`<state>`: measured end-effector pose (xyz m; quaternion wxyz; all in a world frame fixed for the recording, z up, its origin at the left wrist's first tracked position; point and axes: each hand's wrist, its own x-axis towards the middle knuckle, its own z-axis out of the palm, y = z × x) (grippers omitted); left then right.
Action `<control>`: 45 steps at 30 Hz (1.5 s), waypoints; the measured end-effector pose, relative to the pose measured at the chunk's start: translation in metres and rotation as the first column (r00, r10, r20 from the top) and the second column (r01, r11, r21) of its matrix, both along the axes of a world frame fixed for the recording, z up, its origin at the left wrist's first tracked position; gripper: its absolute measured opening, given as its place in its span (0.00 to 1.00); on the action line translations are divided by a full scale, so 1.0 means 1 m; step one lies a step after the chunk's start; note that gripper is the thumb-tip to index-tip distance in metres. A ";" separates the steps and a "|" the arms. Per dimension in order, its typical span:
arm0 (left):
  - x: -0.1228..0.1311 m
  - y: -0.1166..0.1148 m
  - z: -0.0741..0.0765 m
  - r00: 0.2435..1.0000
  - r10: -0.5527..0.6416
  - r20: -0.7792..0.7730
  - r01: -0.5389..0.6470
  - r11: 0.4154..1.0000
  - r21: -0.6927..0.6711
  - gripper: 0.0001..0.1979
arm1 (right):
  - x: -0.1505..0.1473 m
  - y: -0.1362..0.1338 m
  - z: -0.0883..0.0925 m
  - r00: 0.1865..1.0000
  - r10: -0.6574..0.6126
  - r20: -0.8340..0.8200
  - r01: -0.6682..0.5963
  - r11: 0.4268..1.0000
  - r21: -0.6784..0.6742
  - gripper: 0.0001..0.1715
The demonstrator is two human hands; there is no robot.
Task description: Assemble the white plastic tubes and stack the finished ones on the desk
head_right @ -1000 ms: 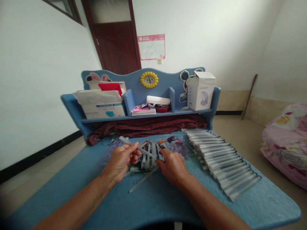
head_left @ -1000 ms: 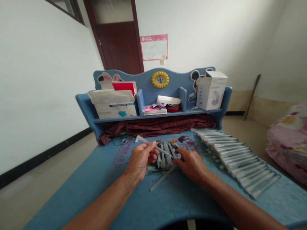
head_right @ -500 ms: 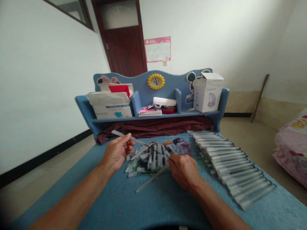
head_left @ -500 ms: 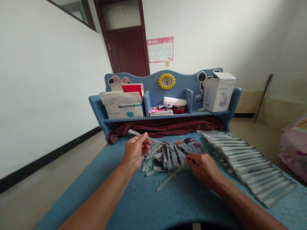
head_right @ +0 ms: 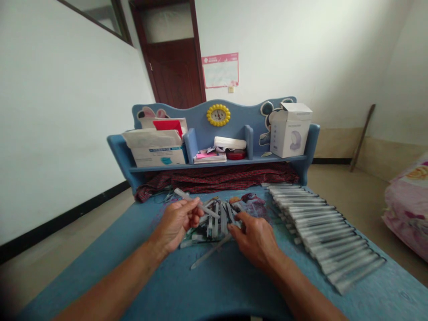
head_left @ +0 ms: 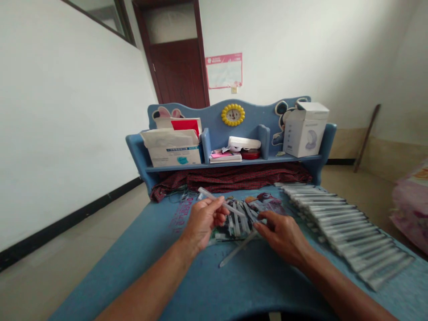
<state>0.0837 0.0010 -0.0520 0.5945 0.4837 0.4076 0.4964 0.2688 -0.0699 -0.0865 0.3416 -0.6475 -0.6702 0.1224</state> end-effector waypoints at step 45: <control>0.000 -0.068 0.085 0.798 -0.302 -0.521 0.348 0.937 -0.009 0.14 | 0.002 -0.057 0.062 0.832 0.320 0.452 -0.437 0.881 0.181 0.15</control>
